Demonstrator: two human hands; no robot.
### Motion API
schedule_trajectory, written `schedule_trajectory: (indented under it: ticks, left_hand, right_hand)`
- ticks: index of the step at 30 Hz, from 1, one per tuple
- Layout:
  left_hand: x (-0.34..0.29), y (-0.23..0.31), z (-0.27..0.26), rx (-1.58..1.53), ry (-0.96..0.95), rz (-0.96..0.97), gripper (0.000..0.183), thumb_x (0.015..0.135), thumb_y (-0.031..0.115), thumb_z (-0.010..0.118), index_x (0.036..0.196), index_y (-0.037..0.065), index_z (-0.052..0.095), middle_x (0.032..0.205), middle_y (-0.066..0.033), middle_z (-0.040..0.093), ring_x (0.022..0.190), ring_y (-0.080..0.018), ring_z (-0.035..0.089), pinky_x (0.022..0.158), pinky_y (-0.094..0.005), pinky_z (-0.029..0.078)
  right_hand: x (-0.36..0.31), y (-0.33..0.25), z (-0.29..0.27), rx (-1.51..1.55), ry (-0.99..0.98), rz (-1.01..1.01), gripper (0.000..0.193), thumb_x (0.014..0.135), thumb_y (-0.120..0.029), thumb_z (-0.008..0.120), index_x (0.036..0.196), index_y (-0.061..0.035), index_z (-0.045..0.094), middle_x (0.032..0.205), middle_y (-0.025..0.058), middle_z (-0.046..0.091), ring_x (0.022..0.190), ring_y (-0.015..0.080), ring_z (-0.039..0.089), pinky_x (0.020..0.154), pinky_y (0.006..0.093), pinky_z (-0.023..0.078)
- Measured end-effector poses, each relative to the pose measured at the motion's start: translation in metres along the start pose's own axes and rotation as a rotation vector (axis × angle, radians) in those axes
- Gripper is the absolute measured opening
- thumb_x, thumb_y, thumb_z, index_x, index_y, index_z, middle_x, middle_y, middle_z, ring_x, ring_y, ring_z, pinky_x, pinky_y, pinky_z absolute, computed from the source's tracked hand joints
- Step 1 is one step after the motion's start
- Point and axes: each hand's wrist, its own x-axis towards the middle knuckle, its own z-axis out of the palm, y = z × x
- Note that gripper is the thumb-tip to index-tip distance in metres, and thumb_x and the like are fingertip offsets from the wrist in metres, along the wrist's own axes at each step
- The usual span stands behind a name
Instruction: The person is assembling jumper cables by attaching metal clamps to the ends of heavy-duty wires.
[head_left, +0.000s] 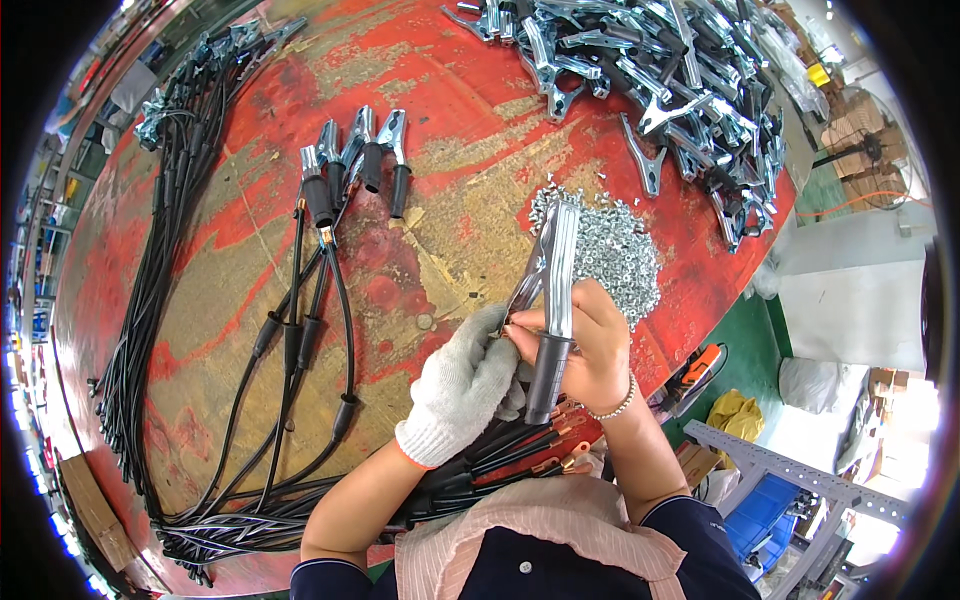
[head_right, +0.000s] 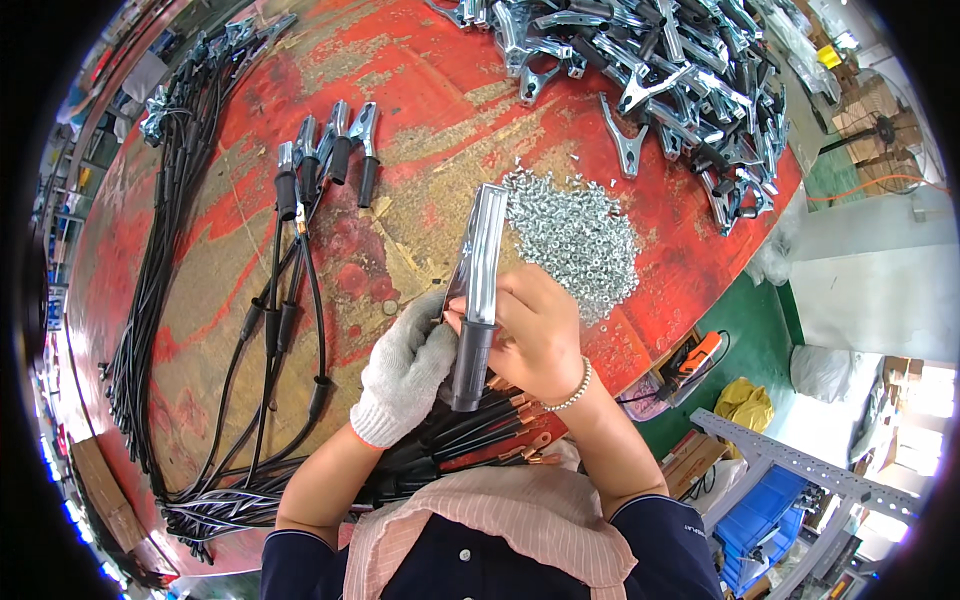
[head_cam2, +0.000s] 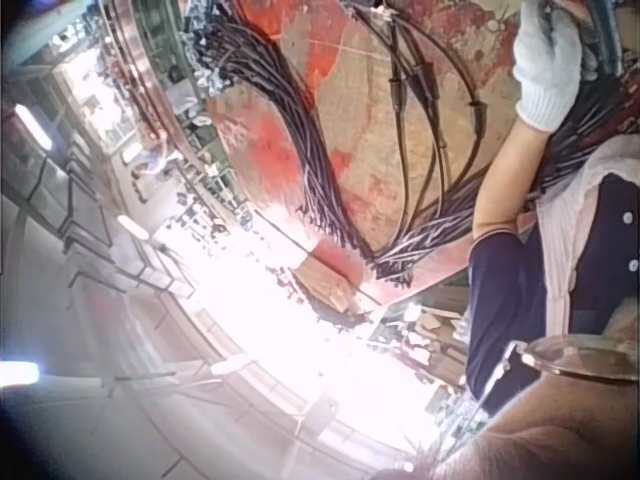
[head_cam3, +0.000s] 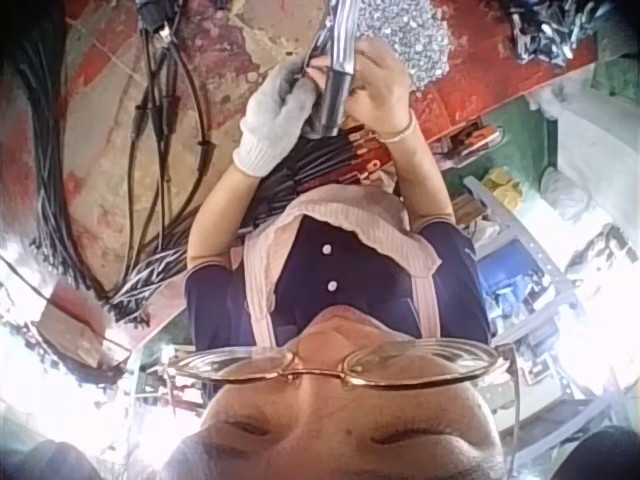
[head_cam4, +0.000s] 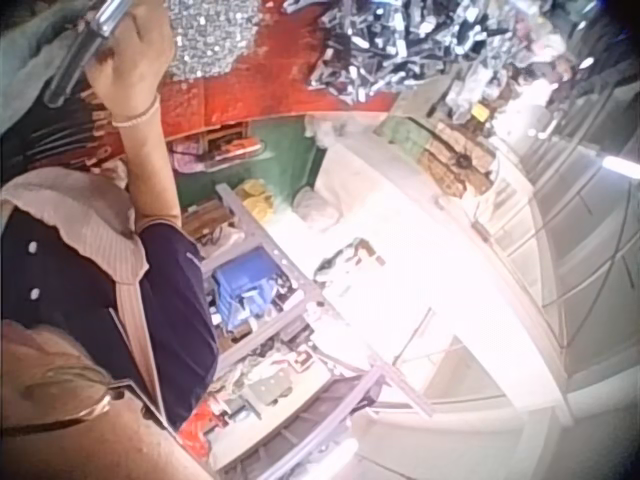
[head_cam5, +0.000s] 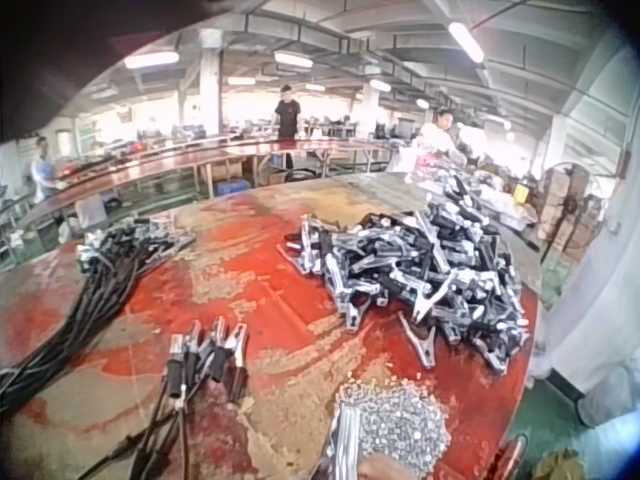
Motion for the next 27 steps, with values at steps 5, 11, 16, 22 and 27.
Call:
schedule_trajectory:
  ticks: [5, 11, 16, 22, 27]
  left_hand:
    - [0.001, 0.000, -0.001, 0.009, 0.026, -0.026, 0.037, 0.098, 0.008, 0.047, 0.133, -0.002, 0.046, 0.086, -0.0063, 0.063, 0.070, -0.0088, 0.060, 0.061, -0.0242, 0.049]
    - [-0.002, 0.005, 0.000, -0.045, 0.015, 0.008, 0.037, 0.097, 0.008, 0.048, 0.132, -0.003, 0.047, 0.076, -0.0062, 0.064, 0.060, -0.0088, 0.060, 0.052, -0.0245, 0.049]
    - [-0.003, 0.008, 0.001, 0.033, 0.022, 0.021, 0.037, 0.097, 0.007, 0.048, 0.132, -0.004, 0.046, 0.076, -0.0070, 0.065, 0.058, -0.0089, 0.060, 0.052, -0.0244, 0.050]
    - [-0.004, 0.003, -0.001, 0.008, 0.031, 0.009, 0.039, 0.096, 0.006, 0.049, 0.134, -0.005, 0.044, 0.077, -0.0073, 0.065, 0.059, -0.0094, 0.061, 0.053, -0.0247, 0.051]
    - [-0.005, 0.008, 0.002, 0.050, 0.022, 0.062, 0.038, 0.096, 0.005, 0.049, 0.133, -0.004, 0.046, 0.082, -0.0078, 0.066, 0.064, -0.0091, 0.061, 0.057, -0.0237, 0.051]
  right_hand:
    - [0.002, -0.006, 0.002, 0.029, 0.022, 0.022, 0.027, 0.063, -0.008, 0.085, 0.088, -0.0097, 0.075, 0.080, 0.0058, 0.059, 0.066, 0.0217, 0.056, 0.057, 0.0321, 0.043]
    - [-0.008, 0.007, -0.011, -0.034, -0.064, -0.104, 0.034, 0.064, -0.014, 0.083, 0.097, -0.0108, 0.076, 0.084, 0.0039, 0.059, 0.070, 0.0225, 0.055, 0.061, 0.0346, 0.044]
    - [-0.015, 0.010, -0.012, -0.013, -0.052, -0.100, 0.038, 0.064, -0.011, 0.082, 0.101, -0.0105, 0.076, 0.083, 0.0033, 0.058, 0.068, 0.0221, 0.054, 0.060, 0.0340, 0.043]
    - [-0.015, 0.004, -0.011, 0.006, -0.063, -0.111, 0.038, 0.065, -0.006, 0.080, 0.103, -0.0106, 0.076, 0.083, 0.0030, 0.058, 0.066, 0.0212, 0.053, 0.058, 0.0329, 0.042]
    - [-0.017, 0.008, -0.016, -0.005, -0.029, -0.110, 0.032, 0.060, -0.006, 0.073, 0.092, -0.0088, 0.071, 0.081, 0.0047, 0.057, 0.065, 0.0240, 0.055, 0.056, 0.0358, 0.045]
